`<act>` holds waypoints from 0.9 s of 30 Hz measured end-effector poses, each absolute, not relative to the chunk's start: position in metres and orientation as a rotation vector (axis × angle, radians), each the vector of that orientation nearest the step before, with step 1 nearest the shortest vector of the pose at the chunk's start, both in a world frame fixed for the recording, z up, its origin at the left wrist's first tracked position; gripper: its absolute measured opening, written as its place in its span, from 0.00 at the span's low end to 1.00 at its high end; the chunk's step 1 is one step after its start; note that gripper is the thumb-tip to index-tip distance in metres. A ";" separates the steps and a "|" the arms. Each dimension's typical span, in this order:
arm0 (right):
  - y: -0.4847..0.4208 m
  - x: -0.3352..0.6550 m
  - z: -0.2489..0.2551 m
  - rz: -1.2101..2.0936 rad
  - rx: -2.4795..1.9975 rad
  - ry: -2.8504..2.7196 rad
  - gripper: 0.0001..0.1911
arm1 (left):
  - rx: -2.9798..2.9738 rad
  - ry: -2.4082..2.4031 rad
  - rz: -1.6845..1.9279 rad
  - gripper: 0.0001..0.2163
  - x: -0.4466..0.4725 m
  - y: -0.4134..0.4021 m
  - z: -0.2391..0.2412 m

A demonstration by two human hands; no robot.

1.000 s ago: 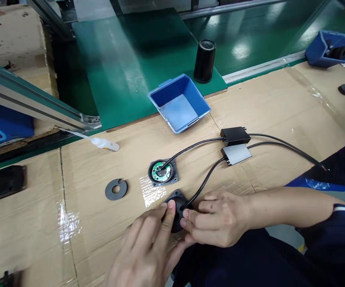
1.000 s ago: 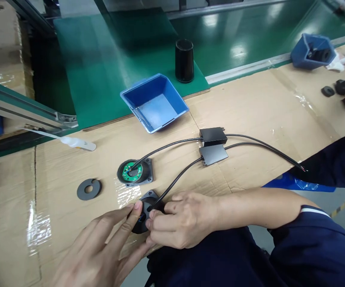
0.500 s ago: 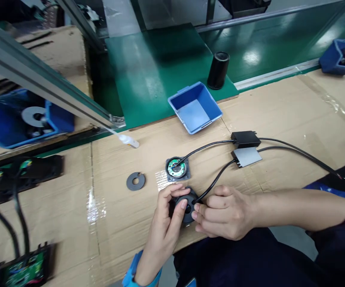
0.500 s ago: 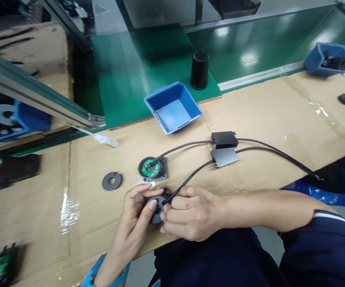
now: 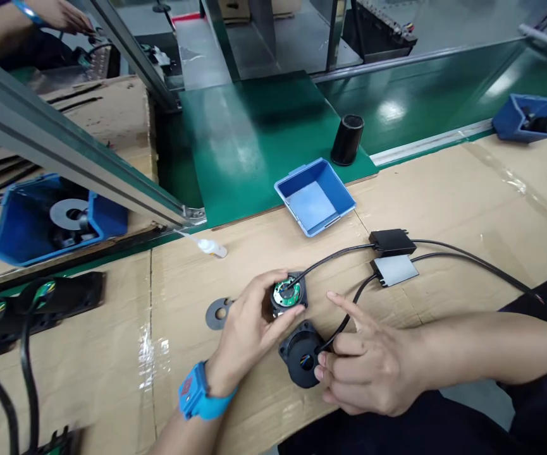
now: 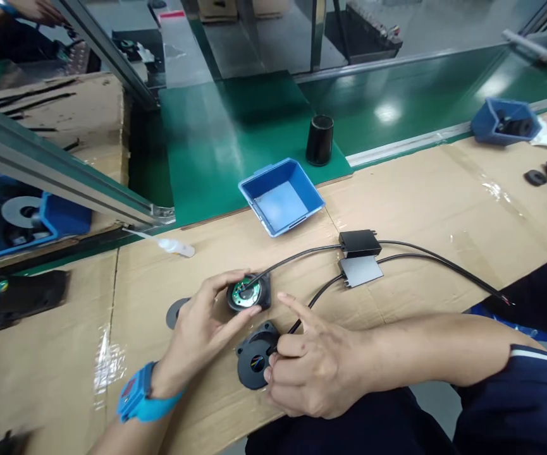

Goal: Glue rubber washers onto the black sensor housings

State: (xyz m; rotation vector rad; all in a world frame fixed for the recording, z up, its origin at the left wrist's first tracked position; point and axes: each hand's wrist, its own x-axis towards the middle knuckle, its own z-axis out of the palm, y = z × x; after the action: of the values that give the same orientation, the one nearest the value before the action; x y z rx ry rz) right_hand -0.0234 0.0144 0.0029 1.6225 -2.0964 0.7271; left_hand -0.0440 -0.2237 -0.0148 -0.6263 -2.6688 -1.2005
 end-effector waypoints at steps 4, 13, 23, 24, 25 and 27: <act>0.014 -0.032 0.009 0.786 1.737 -2.104 0.08 | -0.788 -2.585 -1.250 0.16 -0.041 -0.228 -0.020; 0.011 -0.059 0.016 0.893 1.994 -2.100 0.09 | -0.870 -2.520 -1.324 0.11 -0.043 -0.233 -0.021; 0.006 -0.080 0.035 0.855 2.228 -2.166 0.09 | -0.814 -2.524 -1.361 0.07 -0.043 -0.231 -0.020; 0.006 -0.081 0.038 0.837 2.242 -2.194 0.10 | -0.800 -2.526 -1.356 0.07 -0.042 -0.230 -0.020; 0.007 -0.082 0.040 0.821 2.250 -2.221 0.11 | -0.771 -2.533 -1.348 0.07 -0.040 -0.229 -0.020; 0.008 -0.083 0.042 0.822 2.250 -2.241 0.11 | -0.685 -2.549 -1.321 0.07 -0.035 -0.224 -0.020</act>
State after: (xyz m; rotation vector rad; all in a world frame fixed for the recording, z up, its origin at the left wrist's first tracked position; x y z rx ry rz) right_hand -0.0825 0.0078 0.0418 2.2503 -2.2409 0.8222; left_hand -0.0353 -0.2240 -0.0196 -0.6851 -2.5487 -1.3205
